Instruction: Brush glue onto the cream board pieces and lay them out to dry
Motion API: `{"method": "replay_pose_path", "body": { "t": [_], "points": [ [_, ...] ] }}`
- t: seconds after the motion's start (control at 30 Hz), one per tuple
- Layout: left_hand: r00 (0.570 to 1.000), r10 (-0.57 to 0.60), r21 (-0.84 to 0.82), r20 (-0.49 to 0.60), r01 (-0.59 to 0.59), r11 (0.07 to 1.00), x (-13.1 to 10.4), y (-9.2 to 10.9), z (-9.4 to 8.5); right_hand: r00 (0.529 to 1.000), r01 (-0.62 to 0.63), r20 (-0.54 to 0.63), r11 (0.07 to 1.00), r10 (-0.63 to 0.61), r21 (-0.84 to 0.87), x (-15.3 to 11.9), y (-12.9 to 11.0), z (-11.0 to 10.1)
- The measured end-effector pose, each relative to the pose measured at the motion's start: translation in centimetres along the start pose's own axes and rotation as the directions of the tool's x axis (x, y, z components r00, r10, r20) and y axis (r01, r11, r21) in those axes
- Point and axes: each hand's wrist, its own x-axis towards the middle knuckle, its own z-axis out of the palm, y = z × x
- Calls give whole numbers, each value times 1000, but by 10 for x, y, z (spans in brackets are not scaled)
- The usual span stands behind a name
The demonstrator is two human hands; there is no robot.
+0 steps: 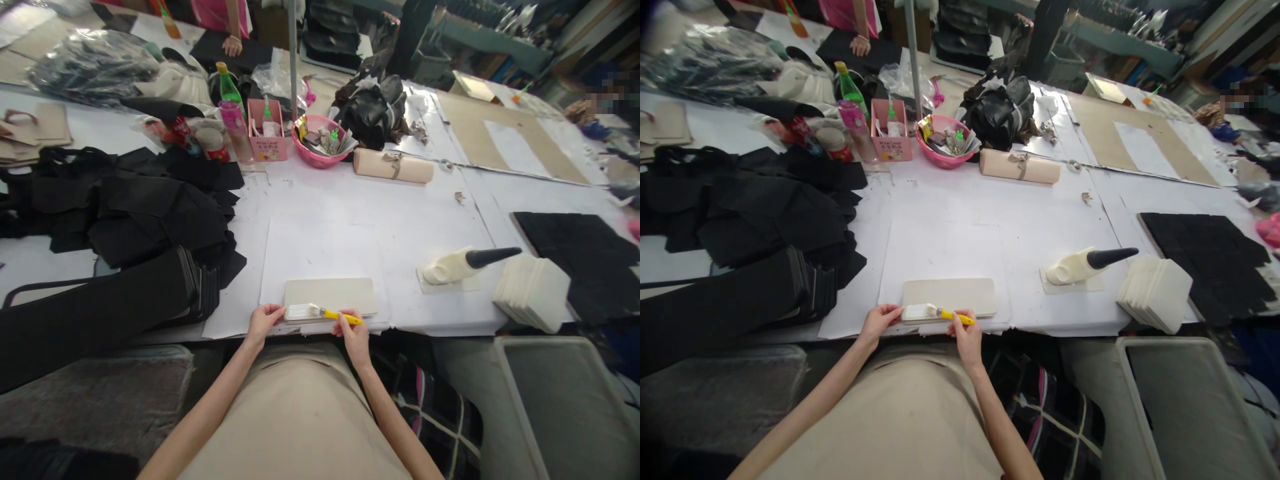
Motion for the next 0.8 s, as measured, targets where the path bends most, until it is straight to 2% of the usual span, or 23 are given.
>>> {"method": "replay_pose_path", "body": {
  "t": [0.1, 0.17, 0.23, 0.27, 0.3, 0.37, 0.43, 0.47, 0.53, 0.6, 0.7, 0.77, 0.8],
  "points": [
    [1000, -1, 2, 3, 1, 1000, 2, -2, -1, 982, 30, -184, 999, -36, -38, 5, 5, -47],
    [1000, -2, 8, 6, 2, 1000, 3, -3, -1, 948, 53, -311, 995, -76, -81, 7, 4, -77],
    [1000, -4, 15, 6, 4, 1000, 4, -4, -2, 901, 89, -412, 987, -137, -134, 5, 0, -96],
    [1000, -5, 16, 7, 5, 1000, 4, -4, -2, 880, 114, -442, 981, -173, -158, 3, -4, -98],
    [1000, -5, 17, 9, 5, 1000, 4, -4, -3, 869, 139, -450, 975, -203, -172, 1, -8, -96],
    [1000, -6, 13, 13, 6, 1000, 4, -3, -3, 900, 175, -375, 972, -223, -159, -4, -16, -77],
    [1000, -9, 9, 17, 9, 1000, 3, -3, -2, 963, 180, -180, 977, -199, -118, -9, -20, -44],
    [1000, -11, 6, 20, 11, 1000, 3, -2, -2, 978, 187, -69, 976, -195, -111, -11, -21, -26],
    [1000, -18, -6, 23, 18, 1000, 3, -2, -1, 969, 234, 118, 960, -217, -151, -13, -20, 8],
    [999, -28, -20, 22, 28, 999, 3, -2, -1, 946, 286, 220, 936, -240, -207, -13, -15, 32],
    [1000, -28, -29, 13, 29, 999, 4, -3, -1, 941, 303, 230, 922, -249, -241, -6, -5, 39],
    [1000, -17, -29, 11, 17, 999, 4, -3, -1, 953, 291, 158, 926, -259, -240, 4, 0, 24],
    [1000, -9, -28, 13, 10, 1000, 4, -3, -1, 960, 281, 84, 929, -268, -240, 9, 2, 11]
  ]
}}
